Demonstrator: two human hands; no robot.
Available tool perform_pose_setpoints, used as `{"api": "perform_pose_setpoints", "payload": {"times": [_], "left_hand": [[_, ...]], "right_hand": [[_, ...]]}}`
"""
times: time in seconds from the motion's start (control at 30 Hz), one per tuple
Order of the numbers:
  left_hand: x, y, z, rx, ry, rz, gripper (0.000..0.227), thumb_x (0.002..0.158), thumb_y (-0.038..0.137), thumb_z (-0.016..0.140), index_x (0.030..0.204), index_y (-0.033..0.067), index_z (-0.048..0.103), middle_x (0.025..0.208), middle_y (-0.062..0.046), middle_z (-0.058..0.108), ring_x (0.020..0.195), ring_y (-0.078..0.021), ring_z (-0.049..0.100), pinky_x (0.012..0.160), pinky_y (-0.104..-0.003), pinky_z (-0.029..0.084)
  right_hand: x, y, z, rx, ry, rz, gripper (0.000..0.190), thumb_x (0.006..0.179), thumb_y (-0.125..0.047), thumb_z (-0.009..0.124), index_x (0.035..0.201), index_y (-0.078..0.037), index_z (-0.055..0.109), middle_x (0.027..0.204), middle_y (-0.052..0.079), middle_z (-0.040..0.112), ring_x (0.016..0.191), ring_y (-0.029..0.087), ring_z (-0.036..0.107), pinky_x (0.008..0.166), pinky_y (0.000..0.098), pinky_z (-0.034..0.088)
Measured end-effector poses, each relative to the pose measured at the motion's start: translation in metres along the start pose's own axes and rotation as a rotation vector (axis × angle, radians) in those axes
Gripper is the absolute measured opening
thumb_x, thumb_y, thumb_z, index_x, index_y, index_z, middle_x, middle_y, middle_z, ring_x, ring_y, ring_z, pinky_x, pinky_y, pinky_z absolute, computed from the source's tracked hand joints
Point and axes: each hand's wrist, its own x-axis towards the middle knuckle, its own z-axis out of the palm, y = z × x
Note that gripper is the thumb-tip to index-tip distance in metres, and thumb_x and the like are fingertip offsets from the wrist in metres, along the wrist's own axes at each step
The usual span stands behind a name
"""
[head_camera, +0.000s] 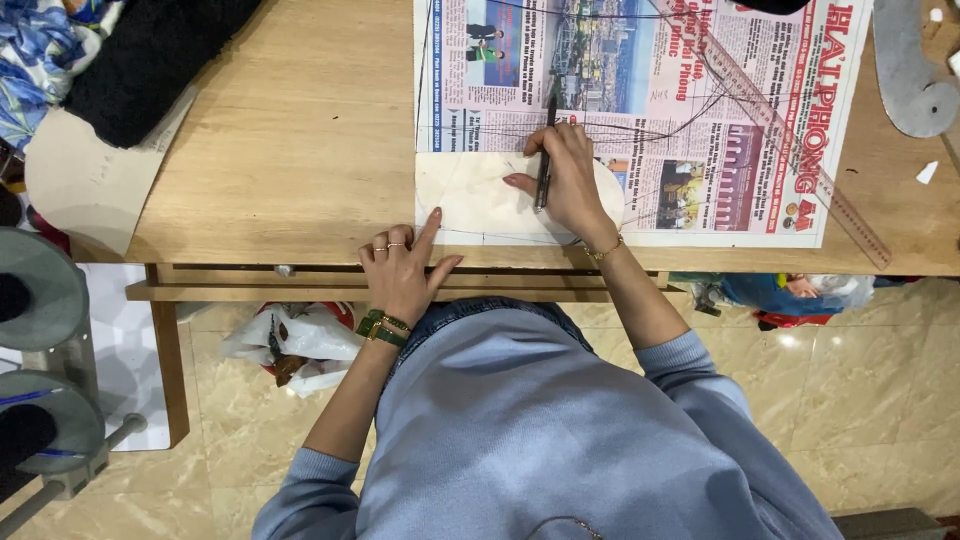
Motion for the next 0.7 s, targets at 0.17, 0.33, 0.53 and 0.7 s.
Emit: {"api": "perform_pose_setpoints", "payload": {"times": [0.17, 0.33, 0.53, 0.7], "left_hand": [[0.001, 0.000, -0.002, -0.004, 0.008, -0.003, 0.069, 0.091, 0.075, 0.054, 0.148, 0.0355, 0.057, 0.101, 0.000, 0.046, 0.095, -0.0227, 0.048, 0.081, -0.040, 0.039], [0.000, -0.001, 0.001, -0.002, -0.002, -0.001, 0.072, 0.091, 0.075, 0.055, 0.151, 0.0351, 0.053, 0.100, -0.001, 0.047, 0.094, -0.0244, 0.049, 0.082, -0.042, 0.039], [-0.001, -0.003, 0.002, -0.006, -0.006, 0.006, 0.072, 0.092, 0.074, 0.055, 0.151, 0.0338, 0.053, 0.100, -0.001, 0.047, 0.094, -0.0241, 0.050, 0.081, -0.042, 0.039], [-0.002, -0.004, 0.004, -0.016, -0.021, 0.007, 0.074, 0.092, 0.075, 0.054, 0.152, 0.0332, 0.051, 0.101, -0.001, 0.047, 0.095, -0.0240, 0.049, 0.081, -0.042, 0.037]], "right_hand": [[-0.001, -0.008, -0.001, 0.007, 0.004, 0.019, 0.047, 0.079, -0.036, 0.092, 0.104, -0.015, 0.059, 0.098, 0.007, 0.053, 0.101, 0.032, 0.051, 0.091, 0.0438, 0.035], [-0.005, -0.008, 0.000, 0.005, 0.002, 0.053, 0.046, 0.079, -0.035, 0.092, 0.104, -0.015, 0.059, 0.098, 0.007, 0.052, 0.101, 0.031, 0.050, 0.092, 0.0430, 0.033], [-0.006, -0.011, 0.000, -0.007, -0.002, 0.062, 0.047, 0.077, -0.033, 0.093, 0.104, -0.014, 0.059, 0.098, 0.007, 0.053, 0.102, 0.031, 0.050, 0.094, 0.0434, 0.033], [-0.007, -0.009, 0.001, 0.000, -0.022, 0.094, 0.047, 0.078, -0.035, 0.093, 0.104, -0.015, 0.059, 0.098, 0.006, 0.051, 0.103, 0.030, 0.049, 0.097, 0.0437, 0.031]]}}
